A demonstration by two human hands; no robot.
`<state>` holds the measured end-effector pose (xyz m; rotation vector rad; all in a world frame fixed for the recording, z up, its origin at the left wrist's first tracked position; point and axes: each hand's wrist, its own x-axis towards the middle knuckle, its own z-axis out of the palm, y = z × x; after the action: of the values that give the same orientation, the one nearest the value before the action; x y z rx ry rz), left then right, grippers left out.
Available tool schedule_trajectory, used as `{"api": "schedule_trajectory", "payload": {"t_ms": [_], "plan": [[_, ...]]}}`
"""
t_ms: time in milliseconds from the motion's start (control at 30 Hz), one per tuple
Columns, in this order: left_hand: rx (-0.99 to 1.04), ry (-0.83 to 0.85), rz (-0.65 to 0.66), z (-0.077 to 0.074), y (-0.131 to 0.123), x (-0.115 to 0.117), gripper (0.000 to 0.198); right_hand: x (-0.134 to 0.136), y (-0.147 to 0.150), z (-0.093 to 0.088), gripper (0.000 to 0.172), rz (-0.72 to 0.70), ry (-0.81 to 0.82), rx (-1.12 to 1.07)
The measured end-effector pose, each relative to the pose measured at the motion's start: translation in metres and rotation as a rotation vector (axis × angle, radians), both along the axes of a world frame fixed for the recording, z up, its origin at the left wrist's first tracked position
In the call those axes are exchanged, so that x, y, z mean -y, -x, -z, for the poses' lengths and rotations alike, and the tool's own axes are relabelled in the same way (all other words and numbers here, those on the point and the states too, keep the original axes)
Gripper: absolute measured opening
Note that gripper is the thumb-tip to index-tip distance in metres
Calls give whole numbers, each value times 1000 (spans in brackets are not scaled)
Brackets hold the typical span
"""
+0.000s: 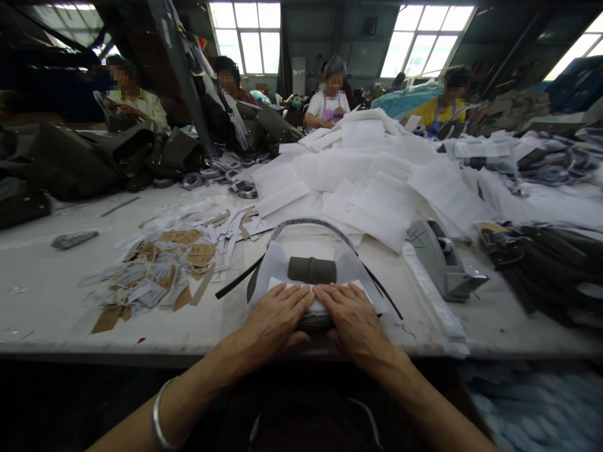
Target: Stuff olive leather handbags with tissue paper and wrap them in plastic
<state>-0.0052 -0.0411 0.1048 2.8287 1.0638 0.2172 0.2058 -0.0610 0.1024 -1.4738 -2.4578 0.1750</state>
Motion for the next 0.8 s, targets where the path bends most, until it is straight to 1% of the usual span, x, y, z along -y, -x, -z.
{"api": "schedule_trajectory", "payload": {"t_ms": [100, 167, 233, 267, 367, 433, 500, 567, 633, 700, 800], "plan": [[26, 0, -119, -2, -8, -2, 59, -8, 6, -17, 54, -15, 41, 66], [52, -7, -170, 0, -13, -5, 47, -15, 8, -24, 43, -46, 80, 128], [91, -41, -177, 5, -15, -6, 36, -20, 9, -23, 34, -82, 79, 158], [116, -84, -171, 9, -16, -7, 35, -22, 9, -19, 31, -94, 60, 154], [167, -280, -141, 25, -10, -9, 42, -24, 4, -1, 34, -119, -33, 87], [148, -337, -99, 33, -2, -14, 50, -25, 0, 10, 37, -139, -78, 42], [65, -272, -19, 36, 8, -22, 59, -25, -3, 16, 38, -148, -94, 14], [-58, -194, 42, 33, 17, -33, 70, -24, -5, 17, 39, -148, -97, -5], [-136, -179, 53, 30, 25, -46, 74, -23, -5, 18, 38, -134, -113, -14], [-99, -194, 96, 30, 30, -56, 72, -23, -4, 19, 38, -104, -147, -3], [75, -255, 173, 35, 37, -59, 67, -23, -1, 22, 36, -57, -203, 28]]}}
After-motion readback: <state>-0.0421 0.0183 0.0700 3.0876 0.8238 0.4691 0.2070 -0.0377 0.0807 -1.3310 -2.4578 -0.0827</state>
